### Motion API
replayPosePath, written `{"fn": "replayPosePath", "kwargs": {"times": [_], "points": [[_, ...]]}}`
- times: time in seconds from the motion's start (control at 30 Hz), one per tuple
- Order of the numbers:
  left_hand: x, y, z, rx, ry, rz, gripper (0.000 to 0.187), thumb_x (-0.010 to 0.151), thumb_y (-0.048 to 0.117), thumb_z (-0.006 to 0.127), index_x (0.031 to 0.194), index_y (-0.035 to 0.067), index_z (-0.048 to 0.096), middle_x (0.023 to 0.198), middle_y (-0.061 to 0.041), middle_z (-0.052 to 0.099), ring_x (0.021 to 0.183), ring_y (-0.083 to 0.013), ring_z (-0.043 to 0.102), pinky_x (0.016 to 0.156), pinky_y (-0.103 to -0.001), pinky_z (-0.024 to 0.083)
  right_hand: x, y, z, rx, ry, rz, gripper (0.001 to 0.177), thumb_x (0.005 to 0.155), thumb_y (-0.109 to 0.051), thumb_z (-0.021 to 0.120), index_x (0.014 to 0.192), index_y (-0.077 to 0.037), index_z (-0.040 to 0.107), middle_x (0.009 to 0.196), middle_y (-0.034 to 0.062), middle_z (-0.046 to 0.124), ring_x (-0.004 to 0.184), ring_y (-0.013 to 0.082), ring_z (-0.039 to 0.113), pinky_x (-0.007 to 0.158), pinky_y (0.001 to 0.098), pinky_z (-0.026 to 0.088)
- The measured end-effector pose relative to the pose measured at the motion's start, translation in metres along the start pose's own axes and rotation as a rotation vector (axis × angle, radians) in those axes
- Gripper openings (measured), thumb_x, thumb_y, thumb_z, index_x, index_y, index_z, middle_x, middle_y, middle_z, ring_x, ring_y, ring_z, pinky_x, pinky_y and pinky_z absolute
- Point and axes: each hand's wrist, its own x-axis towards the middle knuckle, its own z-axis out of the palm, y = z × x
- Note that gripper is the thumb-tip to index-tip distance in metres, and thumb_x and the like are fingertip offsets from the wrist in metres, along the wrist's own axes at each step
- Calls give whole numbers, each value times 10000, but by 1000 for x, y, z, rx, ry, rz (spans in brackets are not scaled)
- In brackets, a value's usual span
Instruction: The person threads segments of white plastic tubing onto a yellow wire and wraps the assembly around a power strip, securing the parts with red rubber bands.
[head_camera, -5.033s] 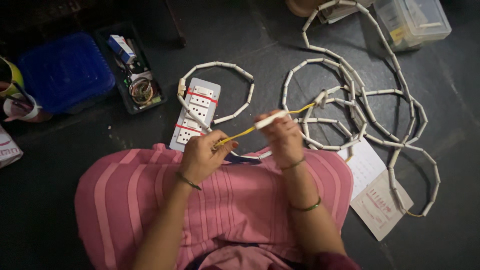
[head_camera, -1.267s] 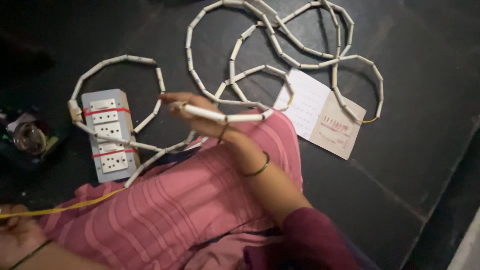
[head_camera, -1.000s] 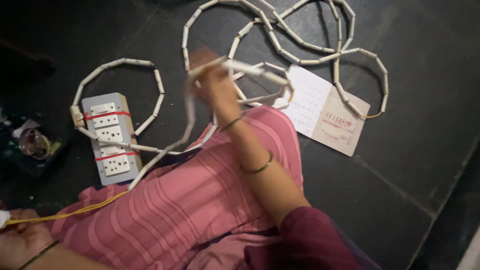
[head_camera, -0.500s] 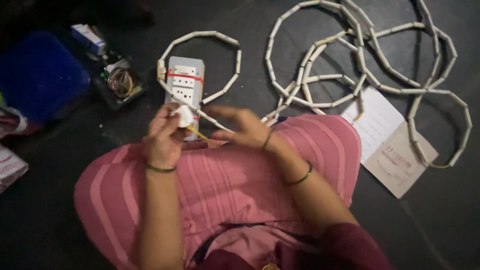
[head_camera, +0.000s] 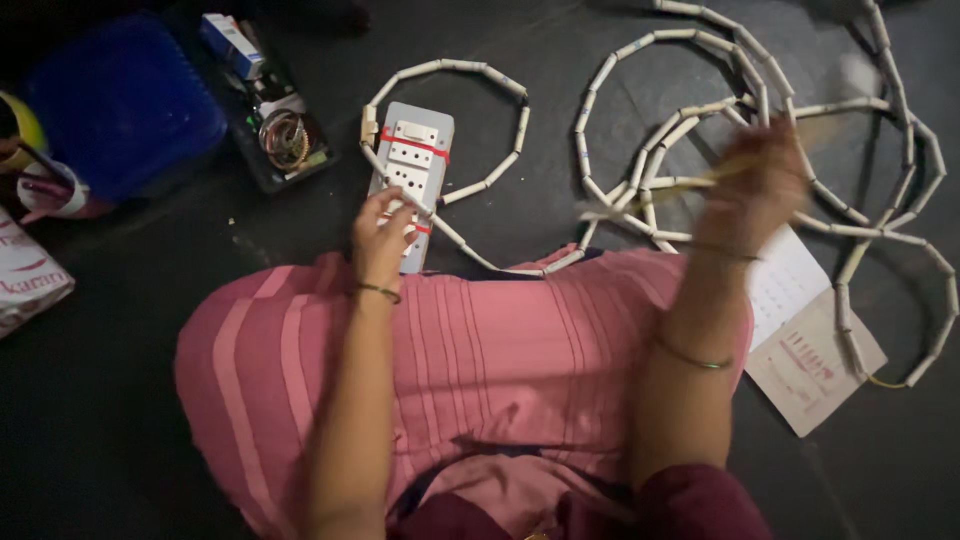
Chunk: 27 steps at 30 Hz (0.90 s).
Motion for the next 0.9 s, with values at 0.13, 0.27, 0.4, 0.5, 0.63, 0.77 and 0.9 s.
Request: {"fn": "replayPosePath", "kwargs": {"times": [0.13, 0.27, 0.4, 0.5, 0.63, 0.77, 0.9], "points": [[17, -10, 12, -11, -77, -18, 450, 894, 93, 671, 1337, 112, 595, 913, -79, 740, 741, -136, 613, 587, -237, 456, 35, -41, -119, 83, 79, 171, 340, 995, -392, 540, 1099, -77, 616, 909, 75, 641, 754, 238, 599, 658, 368, 543], [32, -13, 8, 12, -65, -17, 468, 875, 77, 747, 1329, 69, 635, 991, -14, 669, 800, -114, 628, 601, -234, 495, 40, -45, -146, 285, 690, 320, 389, 938, -374, 555, 1094, -17, 544, 836, 125, 590, 633, 242, 496, 570, 398, 473], [40, -6, -1, -355, -129, -197, 485, 925, 123, 731, 1393, 67, 616, 1056, -41, 642, 840, -115, 615, 684, -274, 500, 36, -42, -131, 142, 543, 392, 465, 943, -415, 584, 1130, 10, 570, 899, 132, 604, 663, 239, 534, 521, 388, 413], [33, 13, 1, -508, -221, -217, 542, 907, 131, 704, 1426, 108, 547, 1155, -49, 658, 896, -141, 647, 720, -312, 502, 34, -31, -115, 123, 519, 365, 421, 930, -357, 625, 1137, 6, 574, 969, 132, 614, 795, 251, 556, 667, 407, 442], [17, 33, 46, -525, -324, -50, 607, 908, 133, 667, 1470, 132, 440, 1247, -71, 630, 968, -158, 668, 782, -332, 530, 32, -19, -107, -33, 457, 191, 367, 903, -241, 706, 1153, -4, 581, 1108, 131, 634, 1061, 273, 601, 959, 445, 499], [-15, 26, 136, -109, -504, 347, 696, 852, 76, 718, 1496, 57, 456, 1338, -92, 580, 992, -179, 643, 838, -328, 557, 36, -11, -115, -297, 487, -112, 401, 933, -153, 778, 1234, -44, 537, 1249, 90, 570, 1252, 230, 517, 1150, 427, 361], [-80, 23, 183, 265, -787, 784, 679, 799, 82, 797, 1436, 83, 560, 1362, -121, 579, 1172, -249, 626, 936, -349, 561, 38, -13, -129, -316, 458, -178, 472, 949, -177, 698, 1327, 89, 601, 1248, 158, 602, 1242, 281, 523, 1172, 467, 363]]}}
